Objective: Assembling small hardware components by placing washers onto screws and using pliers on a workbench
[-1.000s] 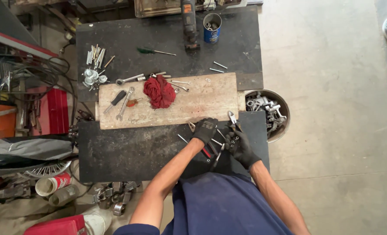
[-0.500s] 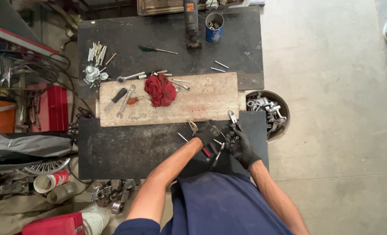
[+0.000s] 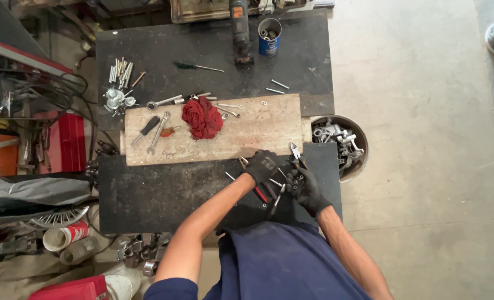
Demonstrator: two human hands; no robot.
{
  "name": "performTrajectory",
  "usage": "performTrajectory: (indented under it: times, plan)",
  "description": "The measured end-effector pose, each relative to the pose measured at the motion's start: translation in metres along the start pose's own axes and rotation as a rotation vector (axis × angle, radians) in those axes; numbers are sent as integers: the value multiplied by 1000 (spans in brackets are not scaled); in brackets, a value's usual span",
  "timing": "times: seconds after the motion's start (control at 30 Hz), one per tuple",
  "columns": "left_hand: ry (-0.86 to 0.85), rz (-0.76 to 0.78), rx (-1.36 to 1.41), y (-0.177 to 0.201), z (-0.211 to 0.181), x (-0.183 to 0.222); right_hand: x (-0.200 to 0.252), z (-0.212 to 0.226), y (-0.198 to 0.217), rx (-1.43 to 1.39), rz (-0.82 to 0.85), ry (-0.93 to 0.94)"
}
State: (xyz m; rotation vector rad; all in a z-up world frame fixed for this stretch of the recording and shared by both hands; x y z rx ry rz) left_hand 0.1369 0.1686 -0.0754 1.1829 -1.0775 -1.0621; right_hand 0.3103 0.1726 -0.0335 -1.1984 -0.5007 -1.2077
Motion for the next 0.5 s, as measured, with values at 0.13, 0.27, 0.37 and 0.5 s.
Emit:
performTrajectory:
  times: [0.13,0.27,0.37,0.5]
  plan:
    - [-140,34,88,5,46,-35,35,16,-32,20,-13,20]
    - [368,30,331,71,111,-105,29,9,-26,-11,-17,41]
    - [380,150,293,81,139,-139,21,4,-16,-1,-39,30]
    - [328,242,359,37,156,-185,2,-2,-3,-23,-108,-17]
Point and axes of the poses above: each hand's wrist, its own x-axis away from the middle knuckle, its own y-axis out of the back of the hand, z = x × y, the point moved 4 cm from there along -x, towards the middle knuckle, and after that the axes turned 10 degrees about y, right-handed, at the moved point
